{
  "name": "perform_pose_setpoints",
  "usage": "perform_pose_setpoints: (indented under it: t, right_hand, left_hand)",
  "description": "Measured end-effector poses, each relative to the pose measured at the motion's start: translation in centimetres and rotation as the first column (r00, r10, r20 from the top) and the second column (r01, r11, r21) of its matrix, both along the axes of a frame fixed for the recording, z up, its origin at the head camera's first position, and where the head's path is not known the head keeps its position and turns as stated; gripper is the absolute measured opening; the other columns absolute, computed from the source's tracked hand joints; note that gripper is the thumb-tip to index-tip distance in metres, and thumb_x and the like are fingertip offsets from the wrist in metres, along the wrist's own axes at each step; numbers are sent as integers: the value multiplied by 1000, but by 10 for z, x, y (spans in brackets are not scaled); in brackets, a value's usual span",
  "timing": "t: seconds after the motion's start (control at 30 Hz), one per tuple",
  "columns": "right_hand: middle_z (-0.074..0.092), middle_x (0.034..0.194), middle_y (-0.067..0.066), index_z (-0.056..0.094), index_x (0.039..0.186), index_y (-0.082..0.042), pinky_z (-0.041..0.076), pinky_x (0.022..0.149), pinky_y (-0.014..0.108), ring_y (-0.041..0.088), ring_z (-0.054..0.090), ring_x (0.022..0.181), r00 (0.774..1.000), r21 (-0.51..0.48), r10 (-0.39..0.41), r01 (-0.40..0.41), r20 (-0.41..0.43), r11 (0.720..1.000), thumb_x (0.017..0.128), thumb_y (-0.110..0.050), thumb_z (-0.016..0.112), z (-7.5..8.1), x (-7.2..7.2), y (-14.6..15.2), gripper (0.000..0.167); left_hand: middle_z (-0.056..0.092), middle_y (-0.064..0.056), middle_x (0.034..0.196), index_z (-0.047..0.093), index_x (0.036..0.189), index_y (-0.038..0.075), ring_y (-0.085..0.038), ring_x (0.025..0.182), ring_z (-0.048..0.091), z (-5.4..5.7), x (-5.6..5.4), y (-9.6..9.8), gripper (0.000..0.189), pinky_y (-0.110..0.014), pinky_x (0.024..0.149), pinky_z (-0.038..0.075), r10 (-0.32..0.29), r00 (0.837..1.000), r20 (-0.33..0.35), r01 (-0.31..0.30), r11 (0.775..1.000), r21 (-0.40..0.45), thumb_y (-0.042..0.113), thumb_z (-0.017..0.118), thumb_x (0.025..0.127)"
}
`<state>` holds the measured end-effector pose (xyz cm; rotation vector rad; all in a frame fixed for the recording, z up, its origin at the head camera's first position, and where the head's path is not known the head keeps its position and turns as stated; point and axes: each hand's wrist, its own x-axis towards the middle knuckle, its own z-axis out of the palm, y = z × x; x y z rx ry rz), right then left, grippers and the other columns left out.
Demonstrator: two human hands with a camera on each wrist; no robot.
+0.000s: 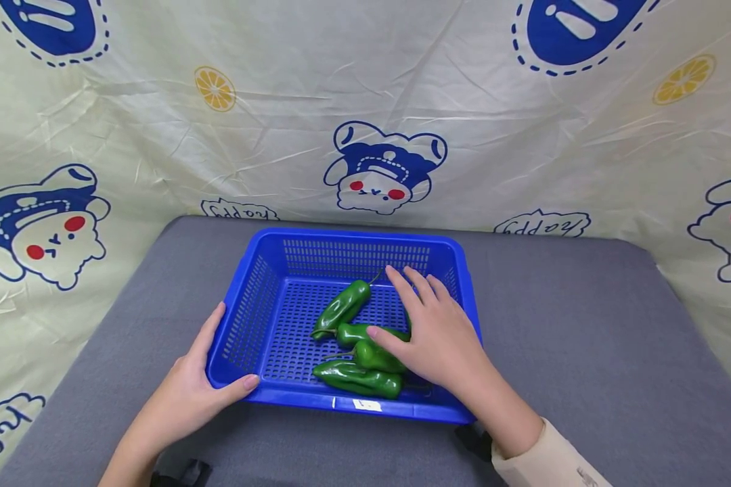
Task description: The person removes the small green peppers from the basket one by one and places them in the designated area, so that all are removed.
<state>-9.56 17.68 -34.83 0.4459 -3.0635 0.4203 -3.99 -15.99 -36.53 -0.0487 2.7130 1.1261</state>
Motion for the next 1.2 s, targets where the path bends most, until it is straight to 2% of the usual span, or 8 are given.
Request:
perform_pose_setpoints:
  t: [0.23,0.47,0.6,0.77,1.03,1.2]
  right_hand:
    - [26,163,14,16,160,-33,34,105,72,45,29,145,993,-72,38,-30,116,997,86,-67,63,-5,-4,0,94]
    - [36,159,12,25,158,-33,35,105,70,45,35,143,970,-95,116,-97,213,991,83,-72,61,-9,-5,2,92]
    - [40,157,11,29,157,-32,33,108,68,42,35,144,952,-143,179,-147,248,979,84,-72,60,-10,-6,3,89]
    - [42,155,9,33,156,-30,34,108,69,40,38,142,933,-150,245,-211,263,966,83,-69,64,-12,-8,3,88]
    - [51,148,6,38,153,-33,34,106,69,39,43,138,923,-87,291,-278,252,957,84,-66,65,-13,-7,0,81]
    - [56,142,4,42,151,-34,34,107,67,36,46,135,905,-89,355,-344,234,935,84,-67,63,-15,-6,-2,77]
  left_hand:
    - [36,-18,158,-6,158,38,-41,136,48,-1,0,0,120,-63,104,42,-9,1000,-1,9,999,-44,72,72,73]
    - [30,-16,161,-5,160,34,-41,139,45,-2,0,0,121,-64,104,41,-23,1000,0,23,999,-35,70,73,74]
    - [27,-15,163,-6,159,35,-42,139,43,-2,0,0,121,-65,105,41,-31,1000,7,31,999,-23,68,74,75]
    - [26,-15,163,-7,159,35,-42,141,41,-3,0,-1,121,-65,106,39,-31,999,9,31,999,-14,66,75,75]
    - [26,-16,163,-10,158,38,-42,141,41,-4,0,-2,121,-65,106,39,-37,999,2,37,999,-15,66,75,75]
    - [27,-17,162,-10,157,39,-42,140,41,-5,0,-3,122,-65,106,39,-39,999,-1,39,999,-13,66,76,74]
